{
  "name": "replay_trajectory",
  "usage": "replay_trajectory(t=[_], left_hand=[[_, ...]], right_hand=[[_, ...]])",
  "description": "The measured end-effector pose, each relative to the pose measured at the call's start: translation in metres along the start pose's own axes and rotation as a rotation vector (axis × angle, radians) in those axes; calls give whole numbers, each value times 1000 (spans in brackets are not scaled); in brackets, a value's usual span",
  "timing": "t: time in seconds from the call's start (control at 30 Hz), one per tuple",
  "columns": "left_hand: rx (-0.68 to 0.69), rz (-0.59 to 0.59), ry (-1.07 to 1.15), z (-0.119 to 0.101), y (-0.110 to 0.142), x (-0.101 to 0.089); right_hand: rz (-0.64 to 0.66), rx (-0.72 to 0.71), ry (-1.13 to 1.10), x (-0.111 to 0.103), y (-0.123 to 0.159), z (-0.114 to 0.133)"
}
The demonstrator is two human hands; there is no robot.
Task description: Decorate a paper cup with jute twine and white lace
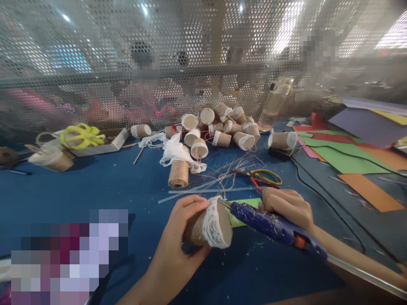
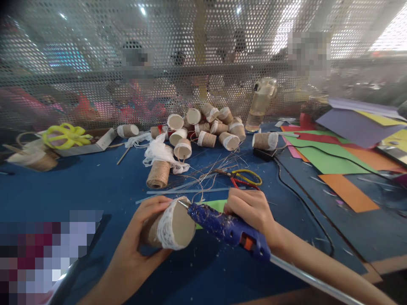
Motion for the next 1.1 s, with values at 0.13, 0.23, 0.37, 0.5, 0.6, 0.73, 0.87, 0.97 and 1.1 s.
replay_trajectory(t=[0.13,0.23,0.37,0.5,0.6,0.73,0.87,0.97,1.1], left_hand=[[-17,-2,8,1,0,-1],[-34,-1,21,2,1,-1],[-44,-8,48,2,1,-1],[-64,-26,95,2,1,-3],[-77,-44,128,2,1,-6],[-117,-50,190,6,4,-6],[-178,-54,295,12,7,-4],[-222,-42,350,13,7,-3],[-258,-51,399,14,7,-4]], right_hand=[[5,-2,38,1,0,-2],[-2,-6,53,1,0,-4],[-25,2,45,2,1,-6],[-52,8,25,3,1,-6],[-49,22,7,3,2,-7],[-14,50,-18,1,1,-8],[7,39,-65,0,0,-7],[-9,52,-80,1,0,-7],[0,43,-136,1,1,-6]])
Point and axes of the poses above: each hand's wrist, its own y-axis away from the middle knuckle, its own x-axis out of the palm, z = x × y, the point moved 5 cm from there along -y, towards the middle knuckle, and after that the axes turned 2 degrees about -x, right-handed, at the moved point
